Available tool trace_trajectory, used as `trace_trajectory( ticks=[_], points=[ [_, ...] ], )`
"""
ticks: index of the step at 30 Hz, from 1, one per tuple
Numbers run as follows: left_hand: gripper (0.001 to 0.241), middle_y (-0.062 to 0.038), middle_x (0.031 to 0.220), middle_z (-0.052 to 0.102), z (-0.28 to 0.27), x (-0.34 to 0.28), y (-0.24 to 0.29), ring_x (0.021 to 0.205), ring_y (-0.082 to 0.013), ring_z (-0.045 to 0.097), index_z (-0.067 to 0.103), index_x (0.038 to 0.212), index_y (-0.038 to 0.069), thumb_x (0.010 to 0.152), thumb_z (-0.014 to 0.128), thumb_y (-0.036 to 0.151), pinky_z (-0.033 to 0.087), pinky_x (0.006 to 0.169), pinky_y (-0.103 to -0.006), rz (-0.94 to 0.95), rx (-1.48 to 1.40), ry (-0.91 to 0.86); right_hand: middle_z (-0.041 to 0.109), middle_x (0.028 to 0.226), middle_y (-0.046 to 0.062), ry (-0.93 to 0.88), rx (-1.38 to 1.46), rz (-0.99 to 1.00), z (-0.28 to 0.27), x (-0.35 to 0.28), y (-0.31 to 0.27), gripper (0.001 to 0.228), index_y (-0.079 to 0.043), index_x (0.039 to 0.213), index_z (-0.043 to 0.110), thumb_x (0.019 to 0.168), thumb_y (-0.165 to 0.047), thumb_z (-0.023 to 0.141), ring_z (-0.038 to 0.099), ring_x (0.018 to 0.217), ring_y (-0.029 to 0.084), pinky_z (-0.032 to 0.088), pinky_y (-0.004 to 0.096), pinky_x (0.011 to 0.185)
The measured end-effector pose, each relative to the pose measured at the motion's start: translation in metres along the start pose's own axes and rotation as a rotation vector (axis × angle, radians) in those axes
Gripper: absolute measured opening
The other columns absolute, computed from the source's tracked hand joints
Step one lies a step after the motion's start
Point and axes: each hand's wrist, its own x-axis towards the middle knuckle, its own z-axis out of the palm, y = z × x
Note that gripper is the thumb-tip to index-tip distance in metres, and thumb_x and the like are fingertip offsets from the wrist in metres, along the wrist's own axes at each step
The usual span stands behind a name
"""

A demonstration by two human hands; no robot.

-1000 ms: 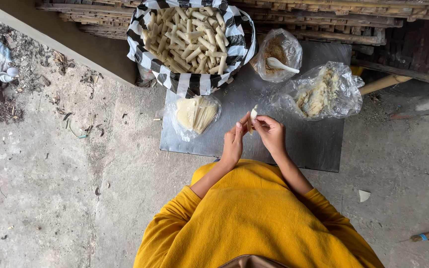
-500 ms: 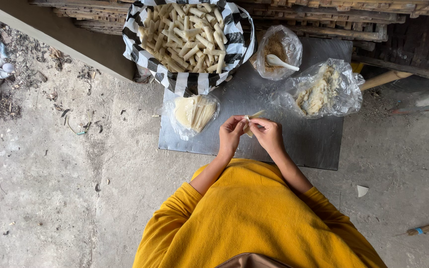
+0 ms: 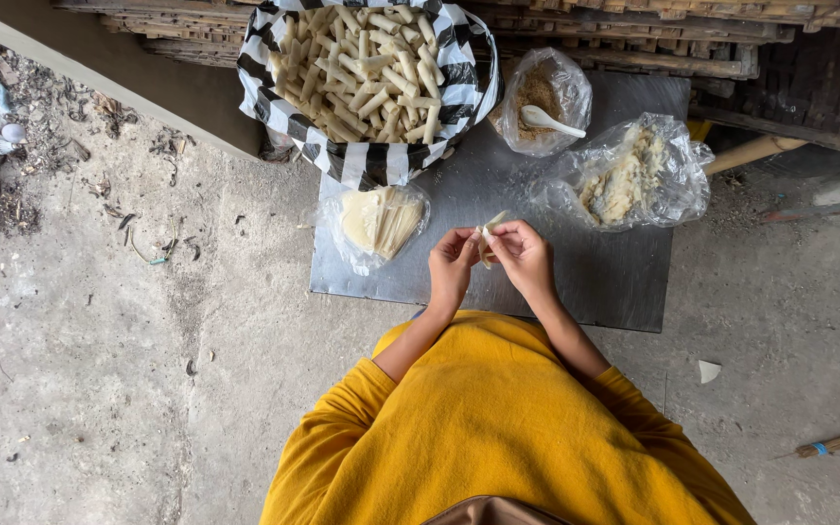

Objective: The person prepares dumplings by placing a small amount of filling onto dough sheets and folding them into triangles.

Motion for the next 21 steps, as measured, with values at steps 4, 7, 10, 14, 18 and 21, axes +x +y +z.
trace_trajectory(
  ticks=[4, 7, 10, 14, 18, 21],
  points=[
    [0.023, -0.005, 0.096, 0.075, 0.001, -0.004, 0.006, 0.084, -0.0081, 0.068, 0.072, 0.111, -0.005, 0.101, 0.066, 0.015, 0.058, 0.078, -0.026, 0.015, 0.139, 0.012, 0.077, 0.094, 0.01, 0.003, -0.143, 0.014, -0.001, -0.001, 0.0, 0.01, 0.003, 0.106, 0.072, 0.1, -0.005, 0.069, 0.075, 0.083, 0.014, 0.065, 0.029, 0.07],
    [0.029, -0.006, 0.094, 0.074, 0.001, -0.005, 0.008, 0.085, -0.0078, 0.065, 0.074, 0.119, -0.006, 0.105, 0.066, 0.018, 0.059, 0.081, -0.0261, 0.012, 0.137, -0.033, 0.071, 0.102, 0.008, -0.011, -0.198, -0.092, -0.003, 0.0, -0.003, 0.01, 0.003, 0.105, 0.074, 0.098, -0.003, 0.069, 0.072, 0.091, 0.013, 0.065, 0.028, 0.07],
    [0.033, -0.006, 0.101, 0.076, 0.0, -0.005, 0.006, 0.092, -0.0089, 0.07, 0.07, 0.124, -0.006, 0.102, 0.065, 0.019, 0.059, 0.083, -0.0264, -0.023, 0.049, -0.101, 0.069, 0.107, 0.006, -0.022, -0.27, -0.175, -0.005, 0.0, -0.006, 0.013, 0.002, 0.107, 0.074, 0.096, -0.003, 0.069, 0.07, 0.095, 0.012, 0.065, 0.027, 0.071],
    [0.034, -0.008, 0.101, 0.076, 0.0, -0.005, 0.001, 0.091, -0.0101, 0.069, 0.07, 0.126, -0.006, 0.102, 0.065, 0.018, 0.058, 0.082, -0.0271, -0.013, 0.076, -0.107, 0.068, 0.105, 0.007, 0.017, -0.351, -0.251, -0.002, -0.001, -0.006, 0.011, 0.002, 0.106, 0.075, 0.096, -0.003, 0.072, 0.069, 0.094, 0.013, 0.062, 0.026, 0.071],
    [0.033, -0.01, 0.097, 0.076, 0.0, -0.004, -0.004, 0.087, -0.0122, 0.071, 0.071, 0.125, -0.008, 0.105, 0.062, 0.017, 0.062, 0.081, -0.0298, -0.047, 0.038, -0.078, 0.066, 0.104, 0.006, 0.028, -0.361, -0.207, 0.002, -0.003, -0.004, 0.009, 0.001, 0.103, 0.074, 0.097, -0.004, 0.07, 0.068, 0.091, 0.011, 0.063, 0.023, 0.065],
    [0.029, -0.009, 0.097, 0.074, 0.001, -0.004, -0.006, 0.087, -0.0126, 0.071, 0.069, 0.118, -0.008, 0.105, 0.06, 0.017, 0.064, 0.081, -0.0314, -0.056, -0.061, -0.07, 0.066, 0.103, 0.006, 0.037, -0.389, -0.222, 0.004, -0.005, -0.004, 0.009, 0.001, 0.103, 0.074, 0.097, -0.005, 0.071, 0.068, 0.089, 0.011, 0.06, 0.023, 0.063]
  ],
)
